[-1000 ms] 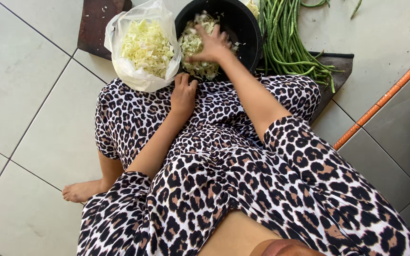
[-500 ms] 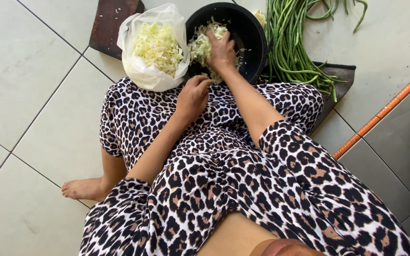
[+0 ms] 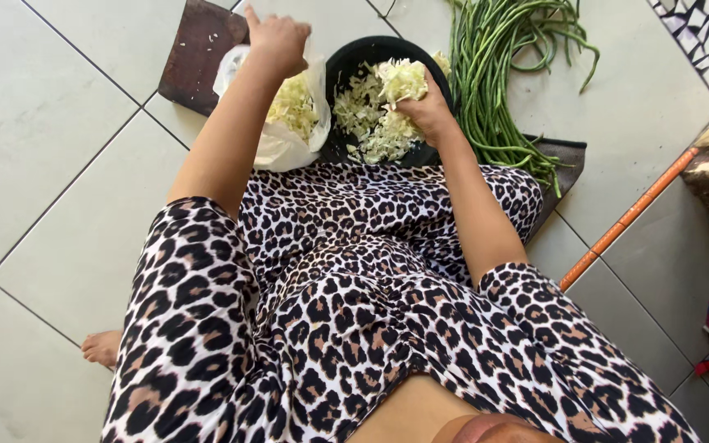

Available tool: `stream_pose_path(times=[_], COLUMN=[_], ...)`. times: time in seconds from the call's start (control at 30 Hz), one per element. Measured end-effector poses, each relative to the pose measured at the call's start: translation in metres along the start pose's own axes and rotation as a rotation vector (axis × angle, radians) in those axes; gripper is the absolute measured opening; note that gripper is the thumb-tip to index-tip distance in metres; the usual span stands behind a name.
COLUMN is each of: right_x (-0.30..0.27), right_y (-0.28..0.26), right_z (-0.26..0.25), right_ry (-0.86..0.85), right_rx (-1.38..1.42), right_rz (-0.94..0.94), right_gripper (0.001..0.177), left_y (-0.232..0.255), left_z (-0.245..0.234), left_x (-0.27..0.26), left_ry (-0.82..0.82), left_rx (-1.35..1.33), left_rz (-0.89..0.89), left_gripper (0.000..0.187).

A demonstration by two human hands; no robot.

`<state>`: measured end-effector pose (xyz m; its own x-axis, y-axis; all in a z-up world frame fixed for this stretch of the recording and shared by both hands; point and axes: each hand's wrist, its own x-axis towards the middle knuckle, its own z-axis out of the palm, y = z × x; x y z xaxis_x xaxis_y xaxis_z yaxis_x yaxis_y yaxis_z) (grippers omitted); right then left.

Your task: The person shreds cabbage using a knife and then transfers the shredded cabbage into a plastic bag before placing long beans into a bowl.

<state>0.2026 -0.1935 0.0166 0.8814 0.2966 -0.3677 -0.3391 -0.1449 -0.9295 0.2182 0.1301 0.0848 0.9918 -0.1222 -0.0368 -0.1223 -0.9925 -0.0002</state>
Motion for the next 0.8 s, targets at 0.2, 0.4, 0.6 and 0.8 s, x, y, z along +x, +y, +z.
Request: stream_pose_path(times=[0.2,0.4,0.6,0.8], right_x=[-0.030,0.003,0.031,0.012], right_y=[-0.074,-0.069,-0.041,-0.092], right_z=[0.022,0.126,0.223,0.219], right_ry=[-0.264,-0.673,-0.313,-0.113], right_rx=[0.337,0.526,0.387,0.381], right_rz=[0.022,0.135,0.386,0.487], right_gripper=[0.079,0.063,0.047,0.053], left_y=[-0.035,-0.047,-0.067,-0.052], left_z=[0.019,0.015,-0.011,-0.051], left_x=[0.008,0.006,-0.028,-0.076], left_ry=[-0.095,-0.134,0.092,0.277], left_rx=[-0.587,-0.937,-0.856,-1.053], left_rz=[0.019,0.093,0.103,0.056], left_gripper=[0.032,0.029,0.027,0.022])
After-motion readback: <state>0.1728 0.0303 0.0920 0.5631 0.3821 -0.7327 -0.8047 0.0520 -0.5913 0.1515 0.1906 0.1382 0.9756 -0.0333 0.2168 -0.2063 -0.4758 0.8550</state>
